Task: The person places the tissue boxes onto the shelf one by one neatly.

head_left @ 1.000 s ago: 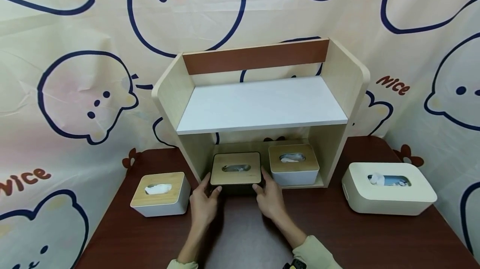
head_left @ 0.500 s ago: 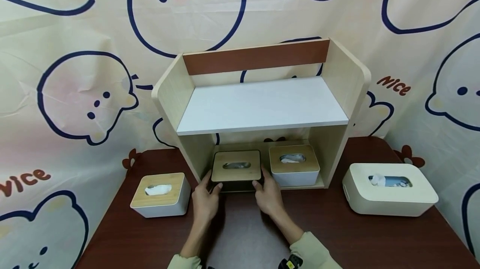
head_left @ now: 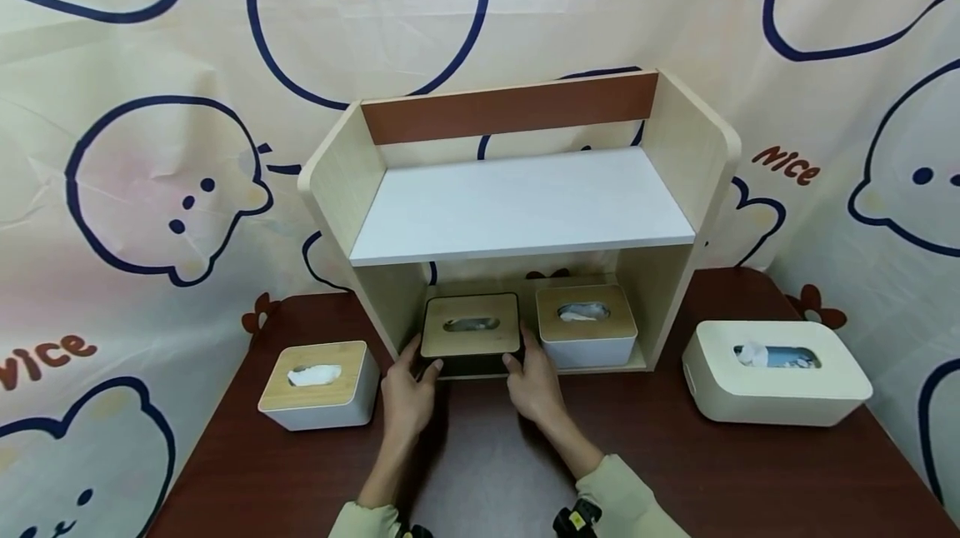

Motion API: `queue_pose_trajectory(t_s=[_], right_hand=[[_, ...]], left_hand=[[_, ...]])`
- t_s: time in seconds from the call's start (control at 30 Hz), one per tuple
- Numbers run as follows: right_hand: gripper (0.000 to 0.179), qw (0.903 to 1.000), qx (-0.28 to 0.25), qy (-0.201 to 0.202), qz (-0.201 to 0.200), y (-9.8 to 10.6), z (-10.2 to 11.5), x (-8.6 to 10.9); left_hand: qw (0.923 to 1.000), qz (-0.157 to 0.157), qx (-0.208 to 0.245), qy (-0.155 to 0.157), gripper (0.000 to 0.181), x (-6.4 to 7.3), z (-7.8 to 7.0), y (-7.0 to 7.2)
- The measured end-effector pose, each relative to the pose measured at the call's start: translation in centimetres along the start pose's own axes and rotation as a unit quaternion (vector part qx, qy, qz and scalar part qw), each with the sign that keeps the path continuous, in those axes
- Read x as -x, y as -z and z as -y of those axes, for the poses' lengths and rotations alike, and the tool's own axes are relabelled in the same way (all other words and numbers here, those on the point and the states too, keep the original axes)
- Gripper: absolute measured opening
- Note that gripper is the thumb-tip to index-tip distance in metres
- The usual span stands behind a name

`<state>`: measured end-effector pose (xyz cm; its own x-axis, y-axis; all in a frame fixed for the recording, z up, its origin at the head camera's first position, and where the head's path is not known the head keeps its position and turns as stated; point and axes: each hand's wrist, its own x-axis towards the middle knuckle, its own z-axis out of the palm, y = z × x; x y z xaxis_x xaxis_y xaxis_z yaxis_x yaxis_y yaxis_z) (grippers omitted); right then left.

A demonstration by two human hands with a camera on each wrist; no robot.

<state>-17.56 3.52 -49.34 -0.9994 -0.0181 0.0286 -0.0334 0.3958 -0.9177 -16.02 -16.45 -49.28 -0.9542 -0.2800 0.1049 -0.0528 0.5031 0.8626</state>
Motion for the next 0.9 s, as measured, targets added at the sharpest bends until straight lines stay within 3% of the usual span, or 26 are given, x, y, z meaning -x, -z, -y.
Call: queue_pose_trajectory(t_s=[0.23, 0.43, 0.7, 0.9], right_hand=[[0.071, 0.9998, -0.002, -0.003, 0.021, 0.3, 0.5, 0.2], [0.074, 0.9993, 0.003, -0.007, 0.036, 1.0, 1.3, 0.9], [0.074, 0.9981, -0.004, 0.054, 0.028, 1.6, 3.2, 2.6], [0.077, 0.9966, 0.009, 0.07, 0.042, 1.7, 4.5, 3.7]], left_hand=[[0.9999, 0.01, -0.007, -0.004, 0.066, 0.2, 0.2, 0.3], [0.9995, 0.014, -0.024, -0.015, 0.07, 0.8, -0.7, 1.0], [0.9986, 0.016, -0.028, -0.042, 0.075, 1.4, -2.3, 1.8], [0.9977, 0.015, -0.026, -0.062, 0.078, 2.2, -3.6, 2.8]])
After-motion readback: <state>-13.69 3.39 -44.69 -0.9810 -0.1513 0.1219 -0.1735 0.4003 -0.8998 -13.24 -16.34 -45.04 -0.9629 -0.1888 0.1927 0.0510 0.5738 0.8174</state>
